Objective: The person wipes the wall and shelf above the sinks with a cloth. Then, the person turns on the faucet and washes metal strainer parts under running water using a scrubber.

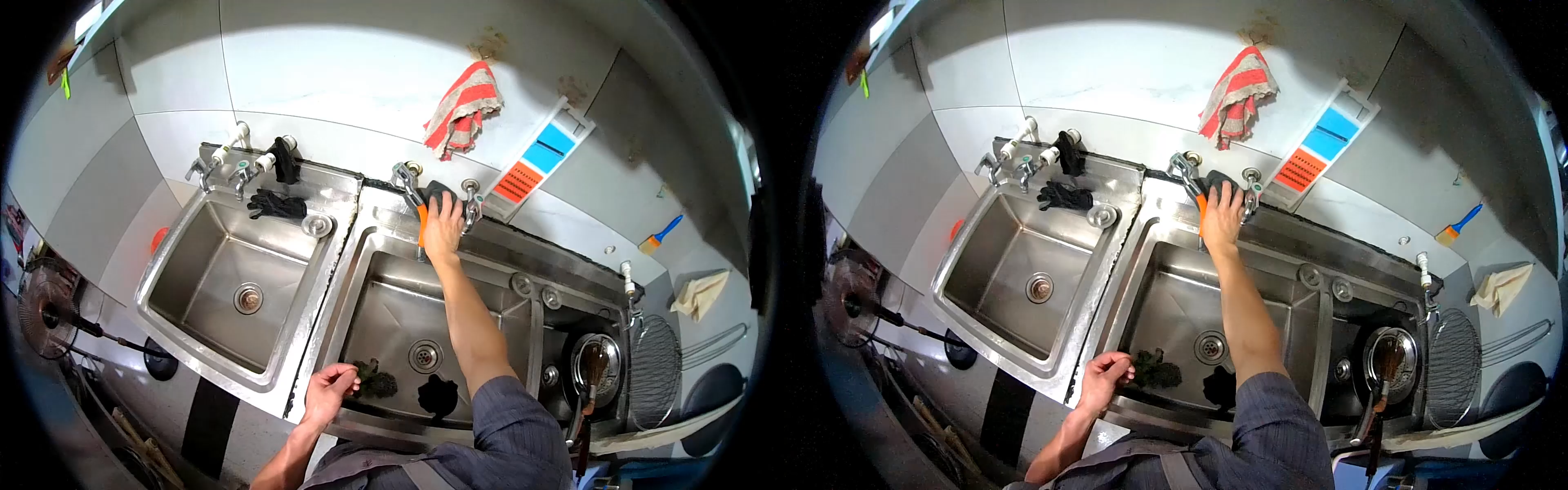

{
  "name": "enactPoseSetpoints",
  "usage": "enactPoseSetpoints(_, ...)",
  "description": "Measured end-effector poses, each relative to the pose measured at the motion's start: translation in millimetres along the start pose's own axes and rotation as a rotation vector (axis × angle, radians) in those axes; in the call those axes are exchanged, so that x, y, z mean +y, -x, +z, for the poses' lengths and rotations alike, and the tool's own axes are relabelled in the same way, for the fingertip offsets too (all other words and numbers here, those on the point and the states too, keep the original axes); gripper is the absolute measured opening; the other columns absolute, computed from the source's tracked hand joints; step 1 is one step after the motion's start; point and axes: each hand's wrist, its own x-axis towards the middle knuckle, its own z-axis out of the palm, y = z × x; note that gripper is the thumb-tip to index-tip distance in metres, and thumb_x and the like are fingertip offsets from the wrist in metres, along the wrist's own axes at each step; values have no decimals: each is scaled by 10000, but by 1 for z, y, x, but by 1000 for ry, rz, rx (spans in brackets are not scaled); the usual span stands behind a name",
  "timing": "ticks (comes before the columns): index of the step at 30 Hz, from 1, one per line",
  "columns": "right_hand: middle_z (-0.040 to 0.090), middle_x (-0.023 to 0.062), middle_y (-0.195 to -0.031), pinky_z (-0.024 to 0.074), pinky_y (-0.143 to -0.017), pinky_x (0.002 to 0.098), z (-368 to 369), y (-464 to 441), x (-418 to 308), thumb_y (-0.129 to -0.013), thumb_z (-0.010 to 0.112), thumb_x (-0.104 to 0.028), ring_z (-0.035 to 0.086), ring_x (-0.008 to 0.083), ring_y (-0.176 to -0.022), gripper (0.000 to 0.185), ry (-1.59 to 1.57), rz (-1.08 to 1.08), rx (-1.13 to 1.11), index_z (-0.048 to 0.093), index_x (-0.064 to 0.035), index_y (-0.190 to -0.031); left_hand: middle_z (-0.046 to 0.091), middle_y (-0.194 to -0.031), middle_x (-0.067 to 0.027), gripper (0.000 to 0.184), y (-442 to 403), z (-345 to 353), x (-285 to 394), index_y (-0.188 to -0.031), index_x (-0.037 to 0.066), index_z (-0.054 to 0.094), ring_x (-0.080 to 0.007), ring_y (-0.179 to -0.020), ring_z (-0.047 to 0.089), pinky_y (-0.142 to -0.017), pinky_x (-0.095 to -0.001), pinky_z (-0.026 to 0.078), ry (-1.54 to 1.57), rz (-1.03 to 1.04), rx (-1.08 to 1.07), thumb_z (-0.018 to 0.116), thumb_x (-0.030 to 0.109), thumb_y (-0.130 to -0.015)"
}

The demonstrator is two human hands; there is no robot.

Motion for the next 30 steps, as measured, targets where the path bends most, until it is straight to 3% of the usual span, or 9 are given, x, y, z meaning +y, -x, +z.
enactPoseSetpoints(3, 395, 190, -1453, 364, -1094, 591, -3, -1, -5, -838, 745, -161, 375, 467, -1340, 506, -115, 79, 9, 618, -21, -1307, 707, -853, -45, 119, 10, -9, -1, -1002, 10, 693, -130, -757, 657, -712, -271, 525, -10, 44, 42, 628, 108, -992)
enactPoseSetpoints(7, 406, 261, -1409, 370, -1096, 530, -25, -14, 0, -821, 677, 30, 398, 487, -1310, 519, -442, 191, 19, 581, -12, -1330, 702, -851, -37, 107, 19, 4, -7, -996, 9, 705, -114, -744, 644, -689, -257, 526, 36, 30, 117, 648, 98, -979)
enactPoseSetpoints(11, 426, 255, -1393, 378, -1089, 517, -39, -41, -13, -787, 656, 109, 430, 454, -1274, 561, -540, 131, 325, 582, -20, -1328, 708, -854, -52, 112, 15, 1, -6, -993, 9, 699, -136, -748, 661, -691, -277, 527, -12, 45, 88, 633, 100, -984)
enactPoseSetpoints(17, 482, 144, -1350, 479, -1008, 467, -13, -8, 15, -871, 649, -60, 469, 387, -1208, 281, -279, -70, 53, 724, -61, -1143, 700, -854, -52, 107, 9, -2, 19, -992, 1, 697, -126, -758, 644, -707, -268, 518, 8, 29, 30, 626, 81, -986)
enactPoseSetpoints(19, 492, 165, -1311, 519, -931, 471, -35, -13, 1, -839, 648, -19, 503, 412, -1135, 301, -238, 29, -119, 722, -49, -1129, 700, -857, -57, 102, 1, -18, 15, -990, 0, 698, -128, -764, 643, -711, -274, 521, 43, 23, -8, 623, 69, -987)
enactPoseSetpoints(22, 464, 237, -1339, 552, -932, 501, -56, -31, -16, -894, 641, -122, 535, 481, -1175, 197, -57, 249, -430, 712, -18, -1046, 713, -881, -39, 118, -14, -47, 17, -1040, -4, 707, -100, -780, 642, -713, -240, 516, 92, 32, -120, 643, 82, -992)
enactPoseSetpoints(25, 478, 269, -1350, 528, -960, 495, -97, -33, -31, -864, 683, -147, 595, 485, -1135, 335, -53, 435, -563, 664, -8, -1169, 715, -875, -33, 111, -28, -76, 27, -1029, 7, 712, -97, -789, 649, -725, -246, 516, 78, 4, -153, 650, 89, -987)
enactPoseSetpoints(26, 478, 269, -1350, 528, -960, 495, -112, -34, -37, -864, 683, -147, 595, 485, -1135, 335, -31, 438, -552, 664, -8, -1169, 715, -875, -33, 111, -35, -82, 33, -1029, 7, 712, -97, -789, 649, -725, -246, 516, 91, 7, -174, 650, 89, -987)
enactPoseSetpoints(30, 529, 237, -1303, 479, -1008, 493, -183, -68, -83, -842, 686, -59, 557, 454, -1195, 460, -343, 253, -63, 619, -79, -1297, 705, -862, -32, 123, -47, -110, 73, -1020, 9, 710, -99, -786, 637, -738, -256, 506, -17, -19, -282, 643, 107, -988)
